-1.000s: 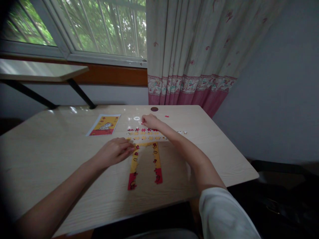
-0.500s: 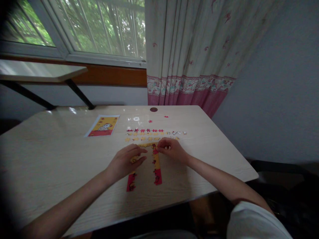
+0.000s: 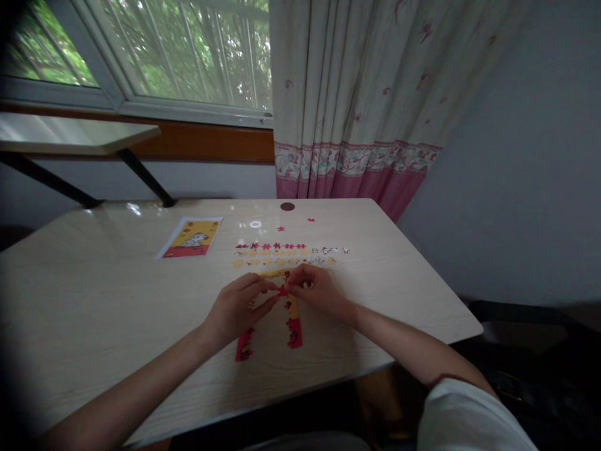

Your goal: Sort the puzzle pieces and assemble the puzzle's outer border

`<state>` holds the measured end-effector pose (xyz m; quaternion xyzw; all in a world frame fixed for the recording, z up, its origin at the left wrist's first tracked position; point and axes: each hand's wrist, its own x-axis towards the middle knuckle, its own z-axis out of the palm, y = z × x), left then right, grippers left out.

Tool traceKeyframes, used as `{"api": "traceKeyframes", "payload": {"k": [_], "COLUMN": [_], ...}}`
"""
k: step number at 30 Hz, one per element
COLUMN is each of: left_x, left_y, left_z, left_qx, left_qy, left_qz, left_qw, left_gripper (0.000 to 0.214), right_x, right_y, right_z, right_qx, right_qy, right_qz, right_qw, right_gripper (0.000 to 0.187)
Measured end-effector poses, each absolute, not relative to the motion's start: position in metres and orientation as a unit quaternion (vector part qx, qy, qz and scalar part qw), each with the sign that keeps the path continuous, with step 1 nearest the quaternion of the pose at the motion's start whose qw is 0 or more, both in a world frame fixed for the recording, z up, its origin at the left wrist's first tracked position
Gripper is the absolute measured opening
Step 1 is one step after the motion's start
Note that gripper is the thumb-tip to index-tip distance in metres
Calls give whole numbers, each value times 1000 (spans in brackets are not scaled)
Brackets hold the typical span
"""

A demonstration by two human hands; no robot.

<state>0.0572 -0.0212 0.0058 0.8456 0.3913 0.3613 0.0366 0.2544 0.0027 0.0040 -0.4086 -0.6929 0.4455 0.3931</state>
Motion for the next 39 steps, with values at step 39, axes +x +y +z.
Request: {"api": "traceKeyframes", "payload": {"k": [39], "left_x": [59], "left_y": [-53], "left_z": [8], "left_qx": [919], "left_qy": [306], "left_qz": [183], "left_qw": [169], "left_gripper": [5], "right_x": [270], "right_y": [-16], "right_z": [12], "right_qx": [-212], "right_qy": [-935], "right_qz": [263], "right_qw": [112], "right_gripper": [14]}}
